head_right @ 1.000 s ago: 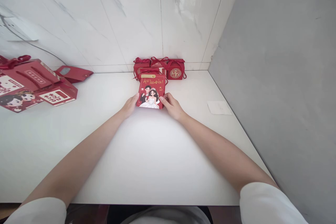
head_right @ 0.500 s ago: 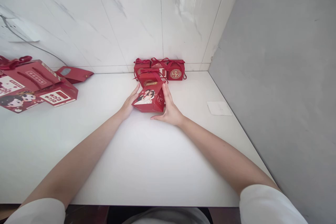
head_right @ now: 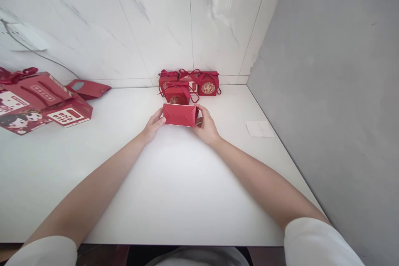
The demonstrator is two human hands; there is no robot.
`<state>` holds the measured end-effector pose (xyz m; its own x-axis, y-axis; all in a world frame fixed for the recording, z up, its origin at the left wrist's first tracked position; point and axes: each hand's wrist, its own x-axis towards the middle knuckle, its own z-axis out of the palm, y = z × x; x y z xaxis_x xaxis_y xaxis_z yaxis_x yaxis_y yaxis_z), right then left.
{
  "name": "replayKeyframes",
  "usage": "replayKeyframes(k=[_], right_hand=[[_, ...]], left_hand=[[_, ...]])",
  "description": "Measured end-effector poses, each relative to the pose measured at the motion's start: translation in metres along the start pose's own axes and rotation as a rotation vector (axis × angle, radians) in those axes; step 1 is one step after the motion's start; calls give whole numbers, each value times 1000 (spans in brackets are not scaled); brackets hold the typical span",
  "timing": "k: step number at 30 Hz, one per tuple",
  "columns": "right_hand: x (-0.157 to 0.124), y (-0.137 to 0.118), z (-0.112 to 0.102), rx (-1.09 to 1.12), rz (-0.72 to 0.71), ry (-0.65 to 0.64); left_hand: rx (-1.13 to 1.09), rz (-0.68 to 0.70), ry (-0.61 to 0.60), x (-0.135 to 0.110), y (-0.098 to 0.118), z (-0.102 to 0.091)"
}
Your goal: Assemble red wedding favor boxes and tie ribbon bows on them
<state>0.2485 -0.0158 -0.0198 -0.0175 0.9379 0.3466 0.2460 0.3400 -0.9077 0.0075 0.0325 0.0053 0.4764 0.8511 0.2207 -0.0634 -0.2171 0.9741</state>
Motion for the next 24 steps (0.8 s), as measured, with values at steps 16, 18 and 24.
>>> replayKeyframes(k=[16, 18, 24], right_hand=[[2, 2, 1, 5, -5, -7], [2, 2, 1, 4, 4, -6], [2, 1, 0, 11, 2, 3]], left_hand=[[109, -17, -48, -1, 2, -2], [111, -15, -44, 0, 1, -2], [117, 4, -37, 0, -2, -3]])
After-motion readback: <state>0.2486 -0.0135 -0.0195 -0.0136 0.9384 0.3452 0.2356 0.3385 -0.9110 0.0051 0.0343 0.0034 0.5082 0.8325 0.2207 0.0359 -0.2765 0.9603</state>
